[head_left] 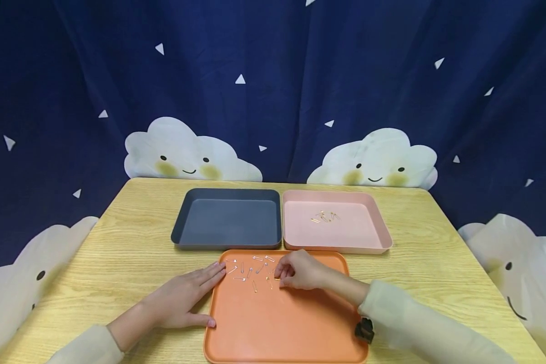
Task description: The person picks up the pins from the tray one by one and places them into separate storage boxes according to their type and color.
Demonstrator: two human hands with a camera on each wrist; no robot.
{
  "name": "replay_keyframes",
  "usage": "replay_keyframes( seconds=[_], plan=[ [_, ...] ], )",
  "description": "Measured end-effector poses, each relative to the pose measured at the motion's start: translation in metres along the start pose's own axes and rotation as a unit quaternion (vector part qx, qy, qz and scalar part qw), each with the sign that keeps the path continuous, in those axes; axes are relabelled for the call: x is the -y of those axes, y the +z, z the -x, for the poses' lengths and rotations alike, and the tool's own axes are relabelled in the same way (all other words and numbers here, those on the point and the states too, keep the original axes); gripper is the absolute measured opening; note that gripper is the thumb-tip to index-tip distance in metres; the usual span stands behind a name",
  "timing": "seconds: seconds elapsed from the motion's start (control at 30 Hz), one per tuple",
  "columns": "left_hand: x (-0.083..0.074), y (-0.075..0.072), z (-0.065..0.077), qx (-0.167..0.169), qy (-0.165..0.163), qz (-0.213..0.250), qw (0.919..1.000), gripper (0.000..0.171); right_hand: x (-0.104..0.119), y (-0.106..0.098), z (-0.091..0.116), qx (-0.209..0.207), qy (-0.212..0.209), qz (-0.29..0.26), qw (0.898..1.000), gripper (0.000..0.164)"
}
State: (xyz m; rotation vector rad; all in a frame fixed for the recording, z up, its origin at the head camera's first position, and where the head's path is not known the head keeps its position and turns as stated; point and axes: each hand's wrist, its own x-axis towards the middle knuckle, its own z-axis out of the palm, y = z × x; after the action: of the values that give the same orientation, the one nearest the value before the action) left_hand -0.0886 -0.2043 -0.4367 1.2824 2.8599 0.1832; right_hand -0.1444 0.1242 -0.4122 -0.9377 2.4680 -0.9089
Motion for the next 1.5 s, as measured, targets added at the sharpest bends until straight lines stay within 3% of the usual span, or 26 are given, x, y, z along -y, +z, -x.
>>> replay_keyframes(
  seconds=[0.27, 0.57, 0.67, 0.73, 0.83, 0.9, 0.97, 1.0, 1.07, 1.17, 1.37, 1.5],
  plan=[
    [-0.001, -0.002, 0.000, -0.002, 0.000, -0.003, 1.0000, 0.094, 0.005, 0.013, -0.006, -0.042, -0.037, 0.120, 0.991, 0.013],
    [0.002, -0.001, -0.003, -0.002, 0.008, -0.006, 0.9999, 0.096, 0.009, 0.017, -0.008, -0.051, -0.041, 0.223, 0.973, 0.019],
    [0.003, -0.001, -0.003, -0.002, 0.008, -0.005, 1.0000, 0.096, 0.009, 0.018, -0.006, -0.064, -0.052, 0.247, 0.966, 0.020],
    [0.003, 0.000, -0.002, -0.002, 0.008, -0.003, 1.0000, 0.096, 0.008, 0.018, -0.005, -0.073, -0.054, 0.240, 0.966, 0.019],
    [0.003, 0.001, -0.002, -0.004, 0.009, -0.004, 0.9999, 0.096, 0.007, 0.014, -0.005, -0.075, -0.054, 0.167, 0.982, 0.014],
    [0.003, 0.001, -0.002, -0.007, 0.010, -0.006, 0.9999, 0.096, 0.006, 0.010, -0.006, -0.061, -0.035, 0.075, 0.995, 0.011],
    [0.003, 0.001, -0.001, -0.012, 0.013, -0.009, 0.9998, 0.096, 0.006, 0.005, -0.007, -0.037, 0.004, -0.041, 0.998, 0.010],
    [0.003, 0.001, -0.001, -0.014, 0.015, -0.011, 0.9997, 0.096, 0.005, 0.003, -0.008, -0.025, 0.032, -0.100, 0.994, 0.010],
    [0.003, 0.002, -0.001, -0.018, 0.018, -0.013, 0.9996, 0.095, 0.004, -0.002, -0.010, -0.002, 0.078, -0.202, 0.976, 0.010],
    [0.002, 0.002, -0.001, -0.020, 0.021, -0.017, 0.9994, 0.095, 0.001, -0.012, -0.011, 0.028, 0.115, -0.295, 0.948, 0.015],
    [0.001, 0.003, -0.001, -0.016, 0.018, -0.018, 0.9996, 0.096, -0.011, -0.035, -0.009, 0.075, 0.101, -0.364, 0.923, 0.035],
    [0.001, 0.003, -0.001, -0.013, 0.014, -0.015, 0.9997, 0.096, -0.017, -0.049, -0.009, 0.065, 0.096, -0.395, 0.911, 0.043]
  ],
)
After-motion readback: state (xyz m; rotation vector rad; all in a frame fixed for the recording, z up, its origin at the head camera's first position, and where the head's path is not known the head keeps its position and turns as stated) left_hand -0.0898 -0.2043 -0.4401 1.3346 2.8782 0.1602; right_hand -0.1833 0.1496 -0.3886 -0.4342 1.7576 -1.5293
